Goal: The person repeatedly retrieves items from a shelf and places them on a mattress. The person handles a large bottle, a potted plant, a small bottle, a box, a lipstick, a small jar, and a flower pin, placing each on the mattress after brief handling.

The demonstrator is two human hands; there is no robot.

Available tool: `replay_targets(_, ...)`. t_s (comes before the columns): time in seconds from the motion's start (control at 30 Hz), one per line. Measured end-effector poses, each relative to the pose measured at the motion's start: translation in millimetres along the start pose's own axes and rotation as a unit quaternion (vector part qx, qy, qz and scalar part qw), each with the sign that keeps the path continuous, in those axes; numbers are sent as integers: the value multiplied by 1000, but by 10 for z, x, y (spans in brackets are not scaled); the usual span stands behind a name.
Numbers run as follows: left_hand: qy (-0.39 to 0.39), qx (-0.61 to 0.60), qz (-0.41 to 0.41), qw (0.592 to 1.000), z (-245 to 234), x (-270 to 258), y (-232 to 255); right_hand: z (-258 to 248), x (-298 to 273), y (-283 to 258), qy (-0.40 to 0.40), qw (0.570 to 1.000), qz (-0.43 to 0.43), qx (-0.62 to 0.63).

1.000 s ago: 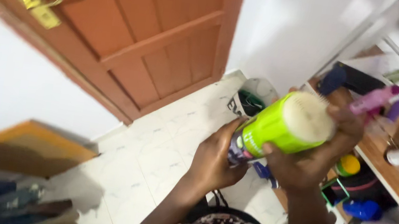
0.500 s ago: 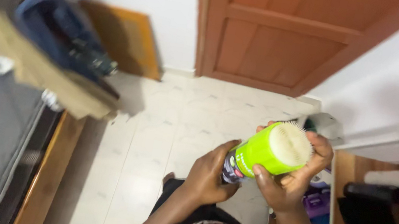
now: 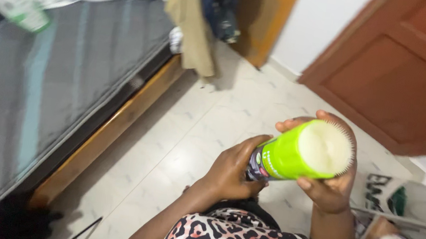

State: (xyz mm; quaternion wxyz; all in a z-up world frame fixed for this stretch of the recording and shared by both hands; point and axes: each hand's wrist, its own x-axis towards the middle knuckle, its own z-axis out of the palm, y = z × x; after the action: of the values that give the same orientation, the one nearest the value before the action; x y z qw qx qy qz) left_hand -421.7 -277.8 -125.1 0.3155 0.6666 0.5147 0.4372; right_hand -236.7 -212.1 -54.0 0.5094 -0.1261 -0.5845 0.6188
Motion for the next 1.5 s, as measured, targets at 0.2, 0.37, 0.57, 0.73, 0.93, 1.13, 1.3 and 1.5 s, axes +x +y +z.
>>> replay_targets(0.2,156,95,-53,982,-691,-568,-201,1105,159,676,49,994,-24,-96)
replay_targets(0.37,187,65,-110,974,-1266,-1069,-423,1599,410,946,-90,984,88,124)
replay_targets(0.57,280,94,-155,943,-1628,-1519,-537,2188,503,1405,-147,978,103,107)
replay_targets(0.73,338,107,-174,919,-1795,-1677,-652,2497,565,1699,-184,980,74,4)
replay_targets(0.93,380,97,-191,900,-2092,-1608,-901,2703,926,2062,-253,950,148,111)
replay_targets(1.13,365,116,-191,904,-2561,-1246,-1311,2752,1575,2502,-275,939,149,145)
replay_targets(1.3,261,54,-190,945,-2990,-874,-1754,2596,2420,2871,-395,888,123,200)
replay_targets(1.5,177,36,-121,976,-3162,-465,-2157,2479,3293,3447,-644,680,238,258)
